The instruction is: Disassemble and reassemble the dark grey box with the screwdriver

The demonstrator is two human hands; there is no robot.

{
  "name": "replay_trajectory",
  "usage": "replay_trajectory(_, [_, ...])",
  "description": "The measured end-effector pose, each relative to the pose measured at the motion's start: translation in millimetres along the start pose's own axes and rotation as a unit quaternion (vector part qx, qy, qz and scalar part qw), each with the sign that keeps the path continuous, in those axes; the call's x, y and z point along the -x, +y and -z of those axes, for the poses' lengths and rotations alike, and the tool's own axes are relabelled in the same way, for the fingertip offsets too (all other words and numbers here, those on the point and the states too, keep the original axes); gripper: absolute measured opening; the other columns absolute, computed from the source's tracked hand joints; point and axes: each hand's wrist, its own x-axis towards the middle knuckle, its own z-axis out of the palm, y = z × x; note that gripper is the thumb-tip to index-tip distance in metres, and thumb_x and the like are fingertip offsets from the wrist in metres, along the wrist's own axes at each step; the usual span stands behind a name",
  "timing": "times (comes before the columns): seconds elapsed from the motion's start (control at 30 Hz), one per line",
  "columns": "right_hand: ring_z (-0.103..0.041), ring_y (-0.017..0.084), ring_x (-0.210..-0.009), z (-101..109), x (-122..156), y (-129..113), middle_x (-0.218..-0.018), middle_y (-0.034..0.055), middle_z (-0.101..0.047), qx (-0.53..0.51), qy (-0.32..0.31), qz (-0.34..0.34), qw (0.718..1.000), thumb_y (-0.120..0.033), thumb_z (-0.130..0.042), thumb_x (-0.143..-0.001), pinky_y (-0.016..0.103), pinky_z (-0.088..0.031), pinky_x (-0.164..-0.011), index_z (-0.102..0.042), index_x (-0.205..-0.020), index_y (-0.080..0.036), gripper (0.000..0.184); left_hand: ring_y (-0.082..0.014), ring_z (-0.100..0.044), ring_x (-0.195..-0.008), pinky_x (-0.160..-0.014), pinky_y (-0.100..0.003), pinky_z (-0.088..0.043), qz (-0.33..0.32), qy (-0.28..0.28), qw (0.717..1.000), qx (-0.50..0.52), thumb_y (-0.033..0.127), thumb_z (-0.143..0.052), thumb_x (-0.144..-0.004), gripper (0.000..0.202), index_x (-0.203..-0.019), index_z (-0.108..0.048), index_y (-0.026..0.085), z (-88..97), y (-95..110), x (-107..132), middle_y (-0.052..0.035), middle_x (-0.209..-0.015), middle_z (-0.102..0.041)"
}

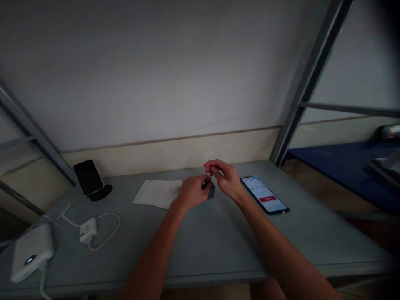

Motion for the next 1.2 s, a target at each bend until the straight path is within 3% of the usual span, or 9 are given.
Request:
replay_trajectory(0.17, [-0.062, 0.018, -0.084, -2.0, -1.7, -4.8, -0.094, 0.0051, -0.064, 0.035, 0.035, 0.051, 0.997, -0.017, -0.059, -0.088, 0.034, -0.052, -0.079, -0.075, -0.101, -0.024, 0.022, -0.0247, -0.07, -0.083, -0.076, -0.03, -0.048, 0.007, -0.003, 1.0, -0.023, 0.031, -0.051, -0.095, 0.02, -0.095, -0.068, 0.02, -3.1, 2.1, -0.6, -0.0093, -0.09, -0.074])
replay_trajectory(0.43, [-0.065, 0.017, -0.082, -2.1, 0.0, -2.3, -0.091, 0.0038, -0.07, -0.061, -0.016, -0.027, 0.998, -0.024, -0.05, -0.096, 0.033, -0.053, -0.076, -0.07, -0.11, -0.022, 0.024, -0.0268, -0.071, -0.093, -0.083, -0.033, -0.051, -0.002, -0.025, 0.999, -0.038, 0.033, -0.048, -0.1, 0.026, -0.111, -0.065, 0.019, -3.1, 1.4, -2.6, -0.0122, -0.103, -0.074])
replay_trajectory(0.6, [-0.064, 0.019, -0.096, -3.6, -1.0, -2.8, -0.102, 0.0054, -0.068, -0.022, 0.021, 0.012, 0.999, -0.023, -0.06, -0.09, 0.034, -0.054, -0.082, -0.071, -0.102, -0.024, 0.017, -0.0286, -0.071, -0.096, -0.084, -0.035, -0.051, -0.013, -0.039, 0.998, -0.037, 0.029, -0.04, -0.103, 0.029, -0.108, -0.066, 0.017, -1.3, 2.6, -3.0, -0.0143, -0.105, -0.074])
replay_trajectory(0.8, [-0.064, 0.017, -0.083, -2.0, -2.0, 2.2, -0.09, 0.0034, -0.068, -0.039, 0.035, -0.008, 0.999, -0.022, -0.055, -0.091, 0.033, -0.054, -0.078, -0.071, -0.106, -0.024, 0.022, -0.0281, -0.071, -0.092, -0.083, -0.035, -0.05, -0.006, -0.05, 0.997, -0.063, 0.031, -0.038, -0.103, 0.03, -0.105, -0.065, 0.017, 2.0, 4.5, -1.2, -0.0141, -0.098, -0.073])
replay_trajectory(1.2, [-0.059, 0.014, -0.07, -0.1, -4.0, 30.2, -0.085, 0.0025, -0.066, -0.135, 0.197, -0.041, 0.97, -0.035, -0.063, -0.091, 0.029, -0.05, -0.066, -0.07, -0.101, -0.021, 0.018, -0.0225, -0.068, -0.09, -0.076, -0.03, -0.045, -0.006, -0.038, 0.998, -0.051, 0.029, -0.036, -0.105, 0.023, -0.105, -0.056, 0.018, -7.1, -11.1, -1.0, -0.0103, -0.098, -0.07])
